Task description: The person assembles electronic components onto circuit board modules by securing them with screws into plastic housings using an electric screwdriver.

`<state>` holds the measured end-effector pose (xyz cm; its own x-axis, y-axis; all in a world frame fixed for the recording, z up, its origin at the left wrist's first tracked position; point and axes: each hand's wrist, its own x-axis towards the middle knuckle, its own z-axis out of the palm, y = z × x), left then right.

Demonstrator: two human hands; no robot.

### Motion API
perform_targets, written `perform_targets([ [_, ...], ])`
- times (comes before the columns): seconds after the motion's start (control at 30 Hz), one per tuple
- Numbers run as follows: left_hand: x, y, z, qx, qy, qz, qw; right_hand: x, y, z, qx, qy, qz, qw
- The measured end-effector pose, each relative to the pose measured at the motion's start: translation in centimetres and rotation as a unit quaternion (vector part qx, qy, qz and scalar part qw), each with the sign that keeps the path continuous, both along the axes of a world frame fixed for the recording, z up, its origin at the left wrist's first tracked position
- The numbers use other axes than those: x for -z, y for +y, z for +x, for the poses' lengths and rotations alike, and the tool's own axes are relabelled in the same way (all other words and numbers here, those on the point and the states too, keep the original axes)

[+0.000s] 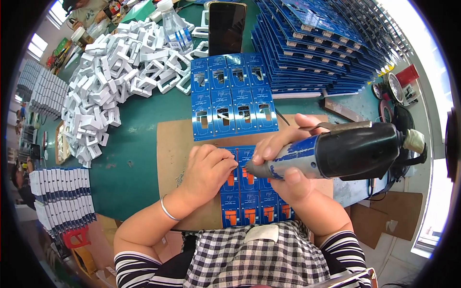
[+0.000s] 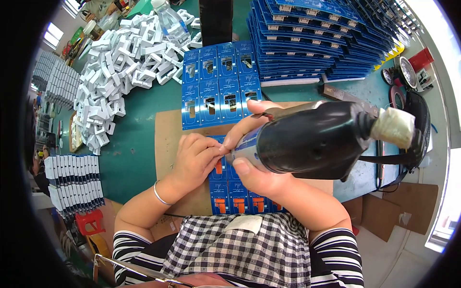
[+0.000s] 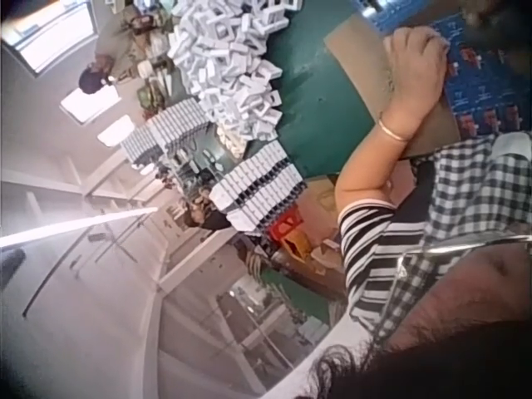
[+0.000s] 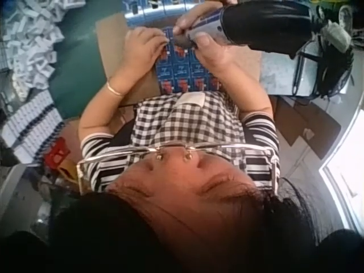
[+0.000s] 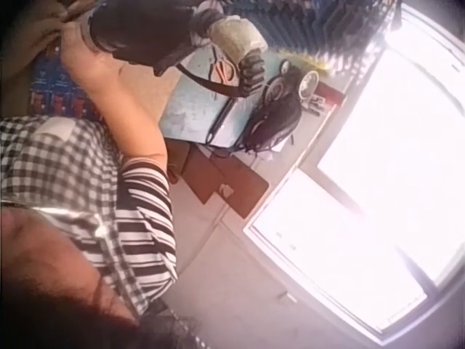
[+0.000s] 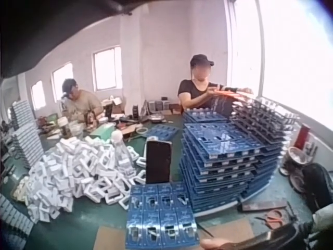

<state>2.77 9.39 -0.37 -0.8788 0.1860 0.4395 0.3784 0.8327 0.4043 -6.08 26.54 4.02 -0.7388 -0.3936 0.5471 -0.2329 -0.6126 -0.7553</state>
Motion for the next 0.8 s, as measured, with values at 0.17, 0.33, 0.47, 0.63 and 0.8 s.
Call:
perform_targets([
  [0.17,0.1,-0.1,0.1,-0.003,0.011,0.0,1.0,-0.3,-0.4,0.4,0.001,-0.01,0.053,0.999],
  [0.33,0.0,0.0,0.1,-0.004,0.013,0.005,1.0,-0.2,-0.5,0.4,0.004,0.003,0.078,0.997],
  [0.47,0.0,-0.1,0.0,-0.004,0.017,0.008,1.0,0.2,-0.5,-0.1,-0.009,0.049,0.097,0.994],
  [0.63,-0.1,-1.3,0.1,-0.003,0.028,0.026,0.999,-1.5,-1.2,-0.7,-0.063,0.165,0.203,0.963],
  [0.8,-1.8,-5.0,0.5,-0.052,0.031,0.087,0.994,-2.3,-1.0,0.4,-0.057,0.186,0.314,0.929],
])
